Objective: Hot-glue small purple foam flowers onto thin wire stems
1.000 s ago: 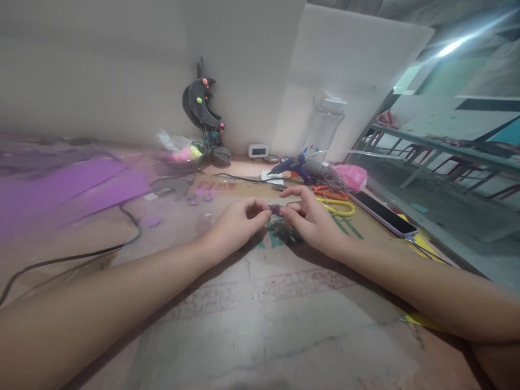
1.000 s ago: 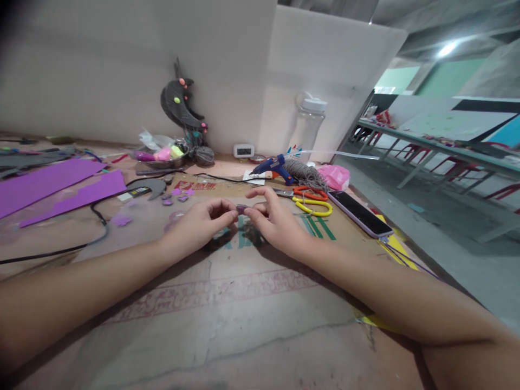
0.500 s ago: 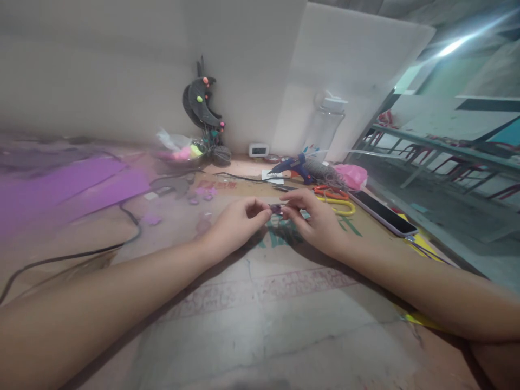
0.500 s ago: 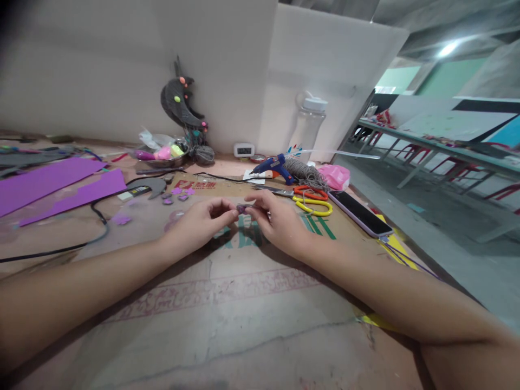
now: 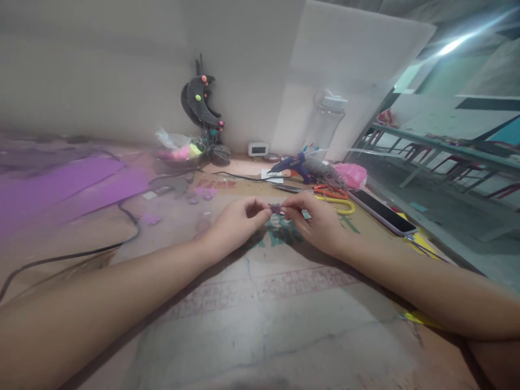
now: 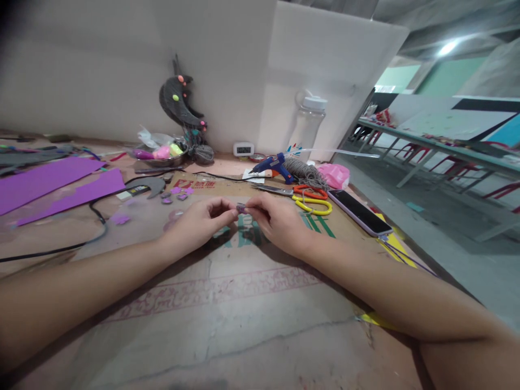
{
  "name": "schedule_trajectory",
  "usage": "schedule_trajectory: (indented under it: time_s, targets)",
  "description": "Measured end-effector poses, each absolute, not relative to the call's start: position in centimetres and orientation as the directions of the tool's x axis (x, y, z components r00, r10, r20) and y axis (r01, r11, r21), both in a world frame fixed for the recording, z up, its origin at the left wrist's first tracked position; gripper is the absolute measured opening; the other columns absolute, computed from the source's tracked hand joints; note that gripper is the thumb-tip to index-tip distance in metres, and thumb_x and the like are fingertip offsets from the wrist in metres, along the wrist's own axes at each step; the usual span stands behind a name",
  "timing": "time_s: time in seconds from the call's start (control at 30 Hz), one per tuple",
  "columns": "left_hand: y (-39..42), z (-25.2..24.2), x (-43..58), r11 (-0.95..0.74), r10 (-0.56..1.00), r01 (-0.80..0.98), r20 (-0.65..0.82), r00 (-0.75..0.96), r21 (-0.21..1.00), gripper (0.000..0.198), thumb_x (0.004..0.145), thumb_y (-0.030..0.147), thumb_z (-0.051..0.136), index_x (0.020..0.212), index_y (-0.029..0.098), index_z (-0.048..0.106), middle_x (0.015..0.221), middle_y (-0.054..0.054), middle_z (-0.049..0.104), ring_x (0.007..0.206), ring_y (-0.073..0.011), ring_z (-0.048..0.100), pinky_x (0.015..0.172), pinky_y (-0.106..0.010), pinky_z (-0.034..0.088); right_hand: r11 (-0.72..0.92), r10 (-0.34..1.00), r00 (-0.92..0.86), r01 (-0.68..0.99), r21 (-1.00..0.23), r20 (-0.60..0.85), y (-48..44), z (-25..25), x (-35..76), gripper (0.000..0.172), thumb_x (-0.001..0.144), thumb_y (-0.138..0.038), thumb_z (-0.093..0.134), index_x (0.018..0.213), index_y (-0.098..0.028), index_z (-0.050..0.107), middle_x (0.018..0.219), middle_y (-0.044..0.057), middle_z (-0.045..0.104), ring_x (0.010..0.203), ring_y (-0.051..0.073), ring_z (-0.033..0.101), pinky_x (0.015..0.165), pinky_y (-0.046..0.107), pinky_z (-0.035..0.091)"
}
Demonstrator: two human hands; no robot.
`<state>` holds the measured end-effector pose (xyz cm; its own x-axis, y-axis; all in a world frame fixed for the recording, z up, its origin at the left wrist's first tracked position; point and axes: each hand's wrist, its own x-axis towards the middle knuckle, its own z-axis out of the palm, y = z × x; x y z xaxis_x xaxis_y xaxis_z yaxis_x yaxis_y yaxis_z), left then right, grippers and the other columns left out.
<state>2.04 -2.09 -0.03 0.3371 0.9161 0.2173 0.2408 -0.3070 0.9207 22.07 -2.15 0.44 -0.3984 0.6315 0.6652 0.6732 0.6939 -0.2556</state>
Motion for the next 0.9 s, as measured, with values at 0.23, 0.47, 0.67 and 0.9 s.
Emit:
schedule_trajectory:
  time_s: [0.23, 0.47, 0.67, 0.9]
  targets:
    - [-2.15, 0.05, 2.05, -0.302, 0.914, 0.24, 0.209, 0.347, 0.923, 0.015, 0.084, 0.031, 0.058, 0.078, 0.018, 0.061, 0.076, -0.001, 0.063, 0.071, -0.0144, 0.058, 0.068, -0.027, 0.043, 0.65, 0.71, -0.367, 0.671, -0.358, 0.602, -2.27, 0.95, 21.9, 0.015, 0.092, -0.028, 0.057, 0.079, -0.021, 0.058, 0.07, 0.0, 0.066, 0.062, 0.014, 0.058, 0.059, 0.026, 0.041]
    - [-2.27, 0.26, 2.1, -0.315, 0.912, 0.235, 0.224, 0.344, 0.92, 0.017, 0.084, 0.034, 0.056, 0.077, 0.018, 0.06, 0.075, -0.001, 0.063, 0.07, -0.0146, 0.057, 0.066, -0.026, 0.043, 0.613, 0.767, -0.35, 0.649, -0.451, 0.538, -2.34, 1.09, 21.43, 0.019, 0.092, -0.031, 0.056, 0.076, -0.02, 0.055, 0.067, 0.0, 0.065, 0.059, 0.013, 0.056, 0.057, 0.025, 0.039]
    - [-2.36, 0.26, 2.11, -0.322, 0.913, 0.228, 0.237, 0.331, 0.919, 0.017, 0.085, 0.033, 0.056, 0.077, 0.018, 0.06, 0.075, 0.0, 0.061, 0.072, -0.0141, 0.057, 0.068, -0.026, 0.043, 0.619, 0.764, -0.371, 0.651, -0.439, 0.527, -2.57, 1.12, 21.38, 0.019, 0.092, -0.033, 0.056, 0.078, -0.02, 0.056, 0.064, -0.001, 0.063, 0.057, 0.012, 0.055, 0.055, 0.024, 0.039]
    - [-2.39, 0.47, 2.12, -0.326, 0.918, 0.251, 0.241, 0.316, 0.912, 0.016, 0.086, 0.031, 0.057, 0.077, 0.018, 0.06, 0.076, 0.0, 0.062, 0.073, -0.0136, 0.057, 0.068, -0.025, 0.043, 0.631, 0.758, -0.405, 0.653, -0.419, 0.511, -2.72, 1.16, 21.5, 0.018, 0.092, -0.033, 0.055, 0.08, -0.02, 0.057, 0.066, 0.0, 0.063, 0.058, 0.013, 0.055, 0.055, 0.024, 0.04]
